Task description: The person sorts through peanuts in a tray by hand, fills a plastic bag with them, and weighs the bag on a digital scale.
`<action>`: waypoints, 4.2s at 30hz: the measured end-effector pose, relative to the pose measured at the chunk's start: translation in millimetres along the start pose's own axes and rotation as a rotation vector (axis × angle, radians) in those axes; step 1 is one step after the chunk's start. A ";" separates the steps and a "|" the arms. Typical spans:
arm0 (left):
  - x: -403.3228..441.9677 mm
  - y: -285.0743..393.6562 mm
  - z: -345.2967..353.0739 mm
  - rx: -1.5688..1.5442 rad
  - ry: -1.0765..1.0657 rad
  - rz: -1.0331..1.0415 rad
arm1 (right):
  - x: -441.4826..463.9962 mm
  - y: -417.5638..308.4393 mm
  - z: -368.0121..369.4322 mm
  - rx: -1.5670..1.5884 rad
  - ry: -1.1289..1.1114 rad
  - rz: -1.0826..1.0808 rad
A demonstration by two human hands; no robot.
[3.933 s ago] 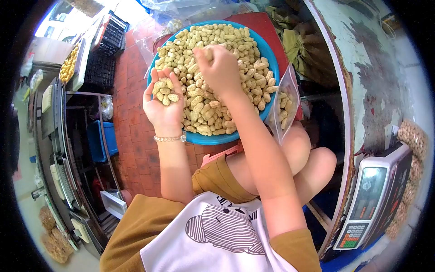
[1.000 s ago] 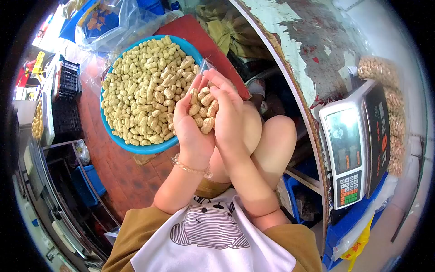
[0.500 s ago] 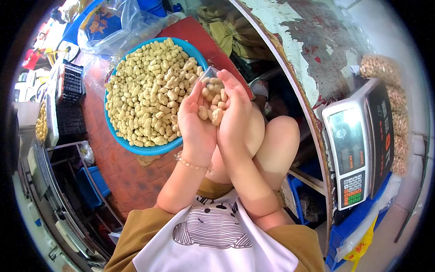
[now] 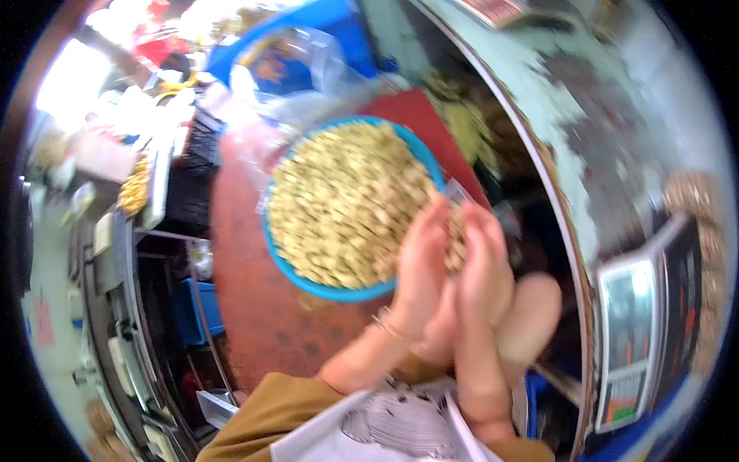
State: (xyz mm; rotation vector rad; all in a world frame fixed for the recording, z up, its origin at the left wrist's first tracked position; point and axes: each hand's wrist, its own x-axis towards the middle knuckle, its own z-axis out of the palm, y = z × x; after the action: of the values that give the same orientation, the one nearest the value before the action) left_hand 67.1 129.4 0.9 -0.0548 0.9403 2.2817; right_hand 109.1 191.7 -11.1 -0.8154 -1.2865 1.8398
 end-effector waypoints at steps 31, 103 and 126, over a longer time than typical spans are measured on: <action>-0.4 36.7 -24.9 1.122 -0.186 0.732 | -5.0 -38.9 -8.9 -0.999 0.008 -0.628; -79.5 110.7 20.3 -0.297 -0.869 0.255 | 46.9 69.6 143.7 -0.817 -0.354 -0.971; -103.5 95.4 34.4 -0.428 -0.917 0.114 | 61.0 82.8 138.4 -0.632 -0.073 -0.742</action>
State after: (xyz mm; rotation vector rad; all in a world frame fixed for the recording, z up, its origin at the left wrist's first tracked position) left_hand 98.5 43.4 113.2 0.8024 -0.0221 2.1883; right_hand -54.4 157.4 -54.1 -0.4625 -1.9286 0.8851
